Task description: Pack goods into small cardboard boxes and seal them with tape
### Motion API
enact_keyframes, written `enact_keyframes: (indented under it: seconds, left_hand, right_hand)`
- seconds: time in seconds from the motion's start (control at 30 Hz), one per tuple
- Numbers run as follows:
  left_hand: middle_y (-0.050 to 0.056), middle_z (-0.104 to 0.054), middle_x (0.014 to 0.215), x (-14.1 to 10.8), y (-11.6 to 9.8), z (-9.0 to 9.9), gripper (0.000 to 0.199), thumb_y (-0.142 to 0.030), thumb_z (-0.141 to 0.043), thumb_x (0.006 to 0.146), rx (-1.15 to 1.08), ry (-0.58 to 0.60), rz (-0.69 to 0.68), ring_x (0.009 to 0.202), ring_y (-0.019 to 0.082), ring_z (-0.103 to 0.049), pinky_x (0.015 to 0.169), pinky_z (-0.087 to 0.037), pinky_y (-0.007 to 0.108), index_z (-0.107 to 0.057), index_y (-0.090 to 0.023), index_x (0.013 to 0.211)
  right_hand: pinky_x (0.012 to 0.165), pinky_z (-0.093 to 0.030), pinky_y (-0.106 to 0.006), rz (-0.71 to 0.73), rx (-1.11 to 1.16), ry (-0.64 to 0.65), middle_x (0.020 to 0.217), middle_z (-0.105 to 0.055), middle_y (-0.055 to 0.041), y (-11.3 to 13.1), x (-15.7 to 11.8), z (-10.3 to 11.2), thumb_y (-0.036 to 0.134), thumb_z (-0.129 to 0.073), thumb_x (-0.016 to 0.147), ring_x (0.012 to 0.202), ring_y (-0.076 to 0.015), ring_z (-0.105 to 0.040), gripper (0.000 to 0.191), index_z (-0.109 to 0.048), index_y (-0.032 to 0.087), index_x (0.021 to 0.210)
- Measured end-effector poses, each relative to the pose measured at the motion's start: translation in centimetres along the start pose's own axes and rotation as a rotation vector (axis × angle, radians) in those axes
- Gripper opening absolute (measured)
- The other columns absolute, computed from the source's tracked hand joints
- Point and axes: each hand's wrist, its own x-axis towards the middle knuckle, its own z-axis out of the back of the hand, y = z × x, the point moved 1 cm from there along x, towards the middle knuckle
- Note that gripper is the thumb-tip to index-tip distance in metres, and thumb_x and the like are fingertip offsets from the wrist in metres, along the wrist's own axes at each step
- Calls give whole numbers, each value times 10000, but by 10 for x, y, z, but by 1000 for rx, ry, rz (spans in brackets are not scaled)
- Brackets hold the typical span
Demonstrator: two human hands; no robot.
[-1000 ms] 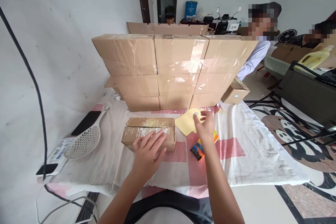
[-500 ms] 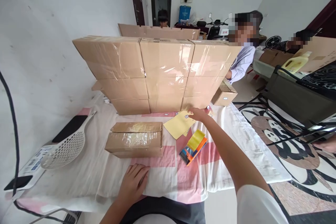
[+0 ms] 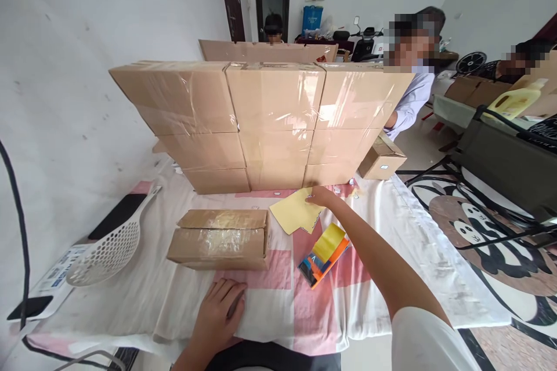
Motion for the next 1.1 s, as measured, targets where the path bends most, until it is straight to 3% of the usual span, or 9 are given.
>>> enact_keyframes:
  seconds: [0.13, 0.33, 0.47, 0.57, 0.67, 0.73, 0.87, 0.97, 1.1]
  left_hand:
    - [66, -696, 876, -1, 3, -3, 212, -145, -492, 919, -3, -10, -19, 793, 231, -627, 746, -479, 373, -676, -203, 1006]
    - [58, -687, 875, -3, 5, -5, 199, -142, -500, 925, -7, -10, -17, 805, 234, -621, 769, -467, 383, -665, -207, 1016]
    - [56, -684, 875, -3, 5, -6, 196, -142, -505, 915, 0, -11, -14, 804, 238, -618, 768, -462, 385, -666, -210, 1002]
    - [58, -683, 872, -3, 4, -5, 188, -143, -510, 910, 4, -13, -19, 797, 239, -614, 758, -460, 382, -667, -208, 990]
    - [61, -683, 871, -2, 4, -4, 185, -143, -508, 911, -1, -11, -14, 794, 237, -612, 753, -459, 376, -666, -207, 981]
    - [63, -684, 870, -1, 3, -4, 187, -144, -505, 913, -9, -8, -7, 795, 235, -612, 752, -459, 371, -668, -209, 980]
    - [65, -684, 870, 0, 4, -2, 189, -150, -508, 916, -28, 3, 0, 797, 233, -614, 754, -461, 368, -672, -210, 987]
    - [65, -684, 879, 1, 4, -1, 191, -154, -513, 918, -37, 23, -2, 811, 235, -616, 757, -462, 370, -675, -209, 1001]
    - [63, -685, 884, 2, 3, 0, 179, -160, -521, 927, -37, 41, -2, 815, 231, -619, 755, -463, 367, -678, -200, 1002]
  right_hand:
    - [851, -584, -390, -17, 7, 69, 1143, -669, -73, -4, 4, -6, 398, -613, 990, 968, -193, -669, 307, -643, 154, 1174]
    - [851, -586, -384, -24, 91, 15, 1159, -665, -72, -13, 6, -7, 391, -610, 992, 977, -194, -667, 295, -645, 162, 1174]
    - [747, -579, -322, -31, 195, -78, 1018, -671, -44, -17, 1, -5, 379, -616, 989, 837, -149, -655, 254, -646, 148, 1088]
    - [636, -523, -256, -6, 299, -152, 904, -665, -26, -18, -6, 1, 265, -646, 940, 723, -124, -615, 154, -631, 141, 1029]
    - [548, -453, -232, 68, 420, -196, 829, -693, -22, -15, -18, 14, 171, -615, 852, 659, -132, -593, 239, -614, 164, 1091]
    - [522, -432, -239, 136, 498, -197, 820, -719, -31, -7, -32, 26, 213, -584, 835, 650, -147, -602, 261, -628, 178, 1090]
    - [601, -451, -271, 281, 596, -206, 876, -740, -50, 27, -84, 40, 345, -575, 848, 719, -165, -618, 191, -691, 199, 888]
    - [623, -426, -280, 394, 647, -214, 881, -720, -30, 59, -131, 34, 329, -567, 879, 691, -147, -576, 176, -701, 214, 882]
    - [621, -398, -278, 323, 809, -271, 850, -678, -11, 74, -169, 13, 253, -540, 886, 674, -138, -542, 129, -663, 216, 884]
